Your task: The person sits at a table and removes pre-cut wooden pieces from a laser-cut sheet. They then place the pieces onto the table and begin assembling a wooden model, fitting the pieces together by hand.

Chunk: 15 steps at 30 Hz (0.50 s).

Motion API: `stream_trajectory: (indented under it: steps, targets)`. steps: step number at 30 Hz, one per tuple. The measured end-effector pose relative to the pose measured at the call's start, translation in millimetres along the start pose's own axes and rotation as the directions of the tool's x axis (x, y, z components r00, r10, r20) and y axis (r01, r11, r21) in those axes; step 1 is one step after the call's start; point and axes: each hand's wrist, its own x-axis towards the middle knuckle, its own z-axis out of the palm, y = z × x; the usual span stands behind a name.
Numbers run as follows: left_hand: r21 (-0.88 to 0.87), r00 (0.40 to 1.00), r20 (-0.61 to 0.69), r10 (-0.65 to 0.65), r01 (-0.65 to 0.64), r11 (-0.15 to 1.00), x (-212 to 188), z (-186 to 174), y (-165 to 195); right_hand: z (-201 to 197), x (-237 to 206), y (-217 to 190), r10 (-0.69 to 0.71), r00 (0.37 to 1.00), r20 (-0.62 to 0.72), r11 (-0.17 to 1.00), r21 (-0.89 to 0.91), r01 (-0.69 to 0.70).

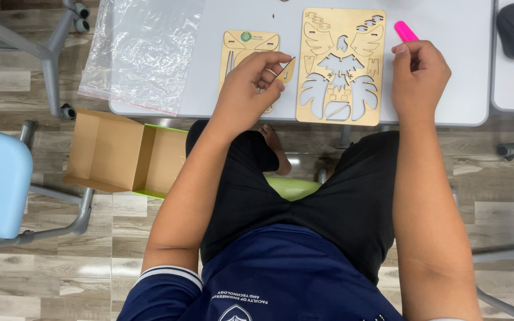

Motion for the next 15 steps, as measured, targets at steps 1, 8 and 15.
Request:
stream_trajectory:
  steps: [1,8,15]
  targets:
    - [0.012,1.0,-0.012,0.0,0.0,1.0,-3,3,0,0,-1,0,0.0,1.0,0.001,1.0,0.001,0.0]
    - [0.119,0.997,-0.005,-0.079,0.079,0.99,-14,35,3,-1,-1,2,-0.015,1.0,0.007,1.0,-0.014,0.015]
    - [0.319,0.99,0.025,0.138,-0.139,0.938,-11,79,-1,1,-1,3,-0.035,0.999,-0.002,0.999,0.001,0.035]
